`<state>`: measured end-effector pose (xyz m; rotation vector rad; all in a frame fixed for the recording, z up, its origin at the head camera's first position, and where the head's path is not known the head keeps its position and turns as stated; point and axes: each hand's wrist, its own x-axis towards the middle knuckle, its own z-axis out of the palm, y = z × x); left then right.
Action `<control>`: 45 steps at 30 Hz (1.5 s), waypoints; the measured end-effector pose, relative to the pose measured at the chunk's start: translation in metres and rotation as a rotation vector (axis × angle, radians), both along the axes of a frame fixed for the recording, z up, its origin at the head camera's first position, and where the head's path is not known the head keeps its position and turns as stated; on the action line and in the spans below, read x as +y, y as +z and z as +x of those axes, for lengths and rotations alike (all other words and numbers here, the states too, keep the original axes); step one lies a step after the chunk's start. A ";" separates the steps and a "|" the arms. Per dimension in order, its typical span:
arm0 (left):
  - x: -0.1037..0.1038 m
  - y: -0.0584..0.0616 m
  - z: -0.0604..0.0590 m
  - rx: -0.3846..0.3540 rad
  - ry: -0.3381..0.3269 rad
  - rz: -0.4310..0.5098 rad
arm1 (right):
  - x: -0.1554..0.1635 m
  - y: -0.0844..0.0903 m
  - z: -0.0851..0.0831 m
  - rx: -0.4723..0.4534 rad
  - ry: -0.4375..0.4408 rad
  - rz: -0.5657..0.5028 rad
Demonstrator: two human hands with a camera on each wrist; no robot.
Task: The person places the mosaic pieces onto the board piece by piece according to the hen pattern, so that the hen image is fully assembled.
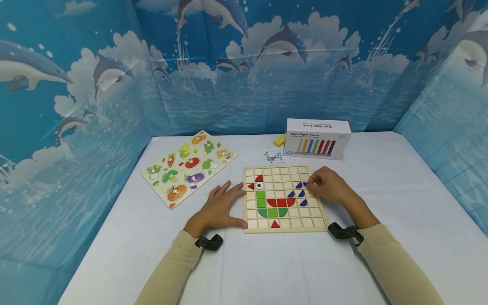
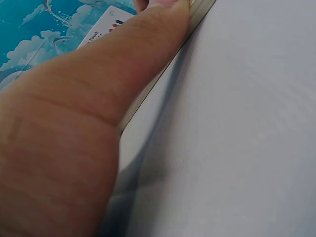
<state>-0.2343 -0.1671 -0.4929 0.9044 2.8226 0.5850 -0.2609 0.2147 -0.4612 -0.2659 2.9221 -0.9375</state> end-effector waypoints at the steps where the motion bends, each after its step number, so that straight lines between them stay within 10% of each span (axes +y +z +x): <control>1: 0.000 0.000 0.000 0.000 0.000 0.000 | 0.000 0.000 0.000 0.004 0.002 0.001; 25: 0.000 0.002 0.001 -0.011 -0.003 0.000 | 0.002 0.002 0.003 0.025 0.035 0.018; 45: 0.000 0.002 0.001 -0.014 -0.004 0.016 | 0.067 -0.010 0.002 -0.032 0.035 -0.064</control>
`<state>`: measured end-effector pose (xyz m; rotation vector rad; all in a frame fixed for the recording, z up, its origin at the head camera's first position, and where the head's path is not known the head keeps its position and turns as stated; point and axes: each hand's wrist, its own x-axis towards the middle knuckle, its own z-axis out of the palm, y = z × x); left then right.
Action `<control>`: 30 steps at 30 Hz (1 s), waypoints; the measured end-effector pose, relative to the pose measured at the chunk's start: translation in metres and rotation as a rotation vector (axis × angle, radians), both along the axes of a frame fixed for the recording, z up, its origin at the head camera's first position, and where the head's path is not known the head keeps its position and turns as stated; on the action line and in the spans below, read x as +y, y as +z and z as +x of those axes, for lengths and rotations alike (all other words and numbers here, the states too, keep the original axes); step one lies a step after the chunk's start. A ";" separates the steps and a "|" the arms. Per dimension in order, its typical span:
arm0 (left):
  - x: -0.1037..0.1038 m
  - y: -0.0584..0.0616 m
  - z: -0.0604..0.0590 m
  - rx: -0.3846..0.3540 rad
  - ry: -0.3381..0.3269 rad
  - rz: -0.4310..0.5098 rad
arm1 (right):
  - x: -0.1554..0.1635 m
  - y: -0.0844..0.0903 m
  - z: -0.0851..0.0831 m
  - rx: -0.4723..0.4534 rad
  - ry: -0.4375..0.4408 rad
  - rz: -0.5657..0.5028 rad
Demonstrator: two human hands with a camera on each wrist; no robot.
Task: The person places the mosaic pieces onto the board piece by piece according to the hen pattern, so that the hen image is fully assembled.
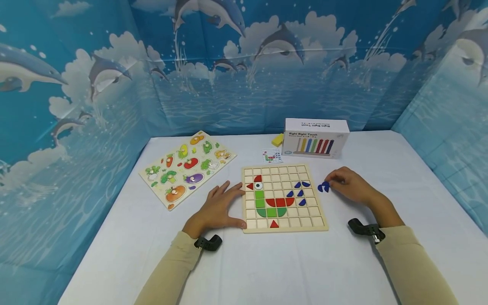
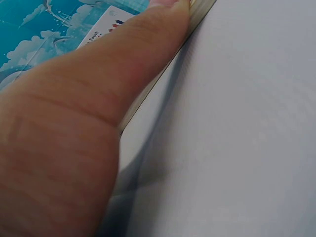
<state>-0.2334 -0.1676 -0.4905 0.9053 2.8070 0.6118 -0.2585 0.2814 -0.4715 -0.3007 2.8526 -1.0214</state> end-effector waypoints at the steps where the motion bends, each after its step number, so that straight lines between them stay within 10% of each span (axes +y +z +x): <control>1: 0.000 0.000 0.000 0.001 0.000 0.002 | 0.001 0.000 0.000 -0.007 -0.002 -0.007; 30: 0.000 -0.001 0.000 -0.007 0.003 0.006 | -0.008 0.005 -0.019 -0.072 -0.174 0.143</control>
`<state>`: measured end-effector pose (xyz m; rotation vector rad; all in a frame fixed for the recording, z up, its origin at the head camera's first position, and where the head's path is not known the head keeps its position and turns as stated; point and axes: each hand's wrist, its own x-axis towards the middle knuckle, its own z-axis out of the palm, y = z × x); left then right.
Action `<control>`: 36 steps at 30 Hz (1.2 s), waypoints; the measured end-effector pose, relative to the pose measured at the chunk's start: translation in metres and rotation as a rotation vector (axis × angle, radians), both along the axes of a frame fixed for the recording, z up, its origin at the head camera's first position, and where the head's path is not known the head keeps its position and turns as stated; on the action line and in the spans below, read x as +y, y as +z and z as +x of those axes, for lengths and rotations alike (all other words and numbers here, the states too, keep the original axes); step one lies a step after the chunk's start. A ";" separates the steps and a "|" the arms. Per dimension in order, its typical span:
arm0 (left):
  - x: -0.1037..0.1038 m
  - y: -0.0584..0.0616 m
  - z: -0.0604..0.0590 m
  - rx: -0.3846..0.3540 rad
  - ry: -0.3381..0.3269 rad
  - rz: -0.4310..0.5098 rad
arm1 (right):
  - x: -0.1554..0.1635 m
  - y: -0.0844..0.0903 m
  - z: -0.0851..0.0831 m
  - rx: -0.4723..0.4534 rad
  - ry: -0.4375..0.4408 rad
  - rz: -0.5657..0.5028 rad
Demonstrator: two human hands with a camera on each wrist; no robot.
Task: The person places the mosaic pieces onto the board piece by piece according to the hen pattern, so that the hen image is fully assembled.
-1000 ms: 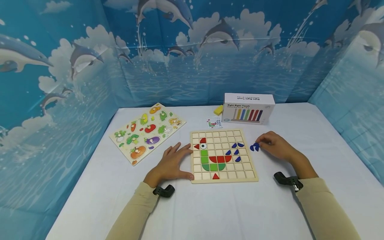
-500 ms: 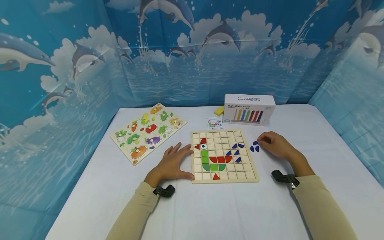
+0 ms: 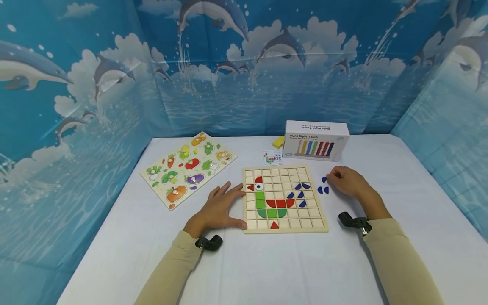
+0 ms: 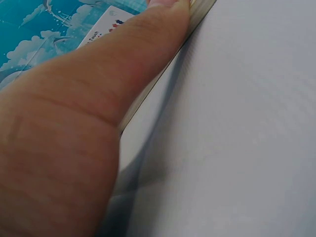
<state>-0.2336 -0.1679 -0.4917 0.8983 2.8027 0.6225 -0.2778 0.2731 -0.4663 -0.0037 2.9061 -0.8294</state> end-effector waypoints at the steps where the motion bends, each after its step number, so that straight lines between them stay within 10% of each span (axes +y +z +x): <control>1: 0.000 0.000 0.000 0.002 -0.002 0.002 | 0.000 0.000 0.000 -0.006 0.008 -0.007; 36: 0.000 0.000 0.000 0.010 -0.003 0.001 | -0.016 0.003 -0.007 -0.029 -0.067 0.003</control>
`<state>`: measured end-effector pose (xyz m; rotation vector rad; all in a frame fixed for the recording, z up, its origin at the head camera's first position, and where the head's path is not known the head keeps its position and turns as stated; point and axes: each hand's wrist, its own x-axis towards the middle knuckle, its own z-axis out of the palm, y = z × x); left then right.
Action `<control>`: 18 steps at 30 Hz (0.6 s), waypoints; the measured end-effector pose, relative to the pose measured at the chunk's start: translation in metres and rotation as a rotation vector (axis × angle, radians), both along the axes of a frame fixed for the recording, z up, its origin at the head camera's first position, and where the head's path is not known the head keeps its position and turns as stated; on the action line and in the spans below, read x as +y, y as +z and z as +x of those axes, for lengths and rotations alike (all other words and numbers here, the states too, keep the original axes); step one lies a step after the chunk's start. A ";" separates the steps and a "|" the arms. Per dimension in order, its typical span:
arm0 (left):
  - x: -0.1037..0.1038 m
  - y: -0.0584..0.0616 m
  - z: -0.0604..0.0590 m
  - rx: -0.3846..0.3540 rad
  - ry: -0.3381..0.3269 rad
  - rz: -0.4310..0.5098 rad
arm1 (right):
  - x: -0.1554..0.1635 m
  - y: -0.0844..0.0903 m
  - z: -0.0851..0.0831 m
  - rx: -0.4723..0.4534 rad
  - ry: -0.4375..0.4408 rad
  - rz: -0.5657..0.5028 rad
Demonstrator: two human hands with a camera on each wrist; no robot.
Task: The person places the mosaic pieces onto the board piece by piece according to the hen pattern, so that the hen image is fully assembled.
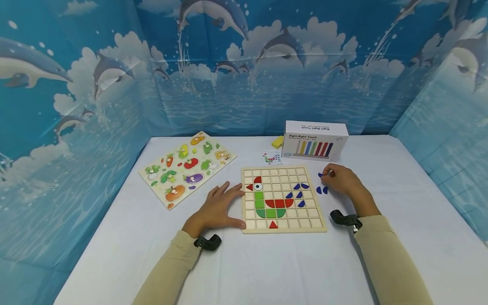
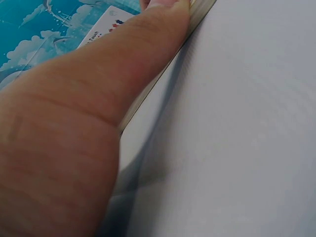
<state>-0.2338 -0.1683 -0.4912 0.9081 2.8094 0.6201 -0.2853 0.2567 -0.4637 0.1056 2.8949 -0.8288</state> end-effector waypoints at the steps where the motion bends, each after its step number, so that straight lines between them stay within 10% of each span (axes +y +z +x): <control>1: 0.000 0.000 0.000 0.002 0.000 -0.001 | 0.000 0.001 0.000 -0.002 -0.002 -0.005; 18: 0.001 0.001 0.002 -0.001 0.005 -0.007 | 0.000 0.009 0.006 0.000 0.038 -0.022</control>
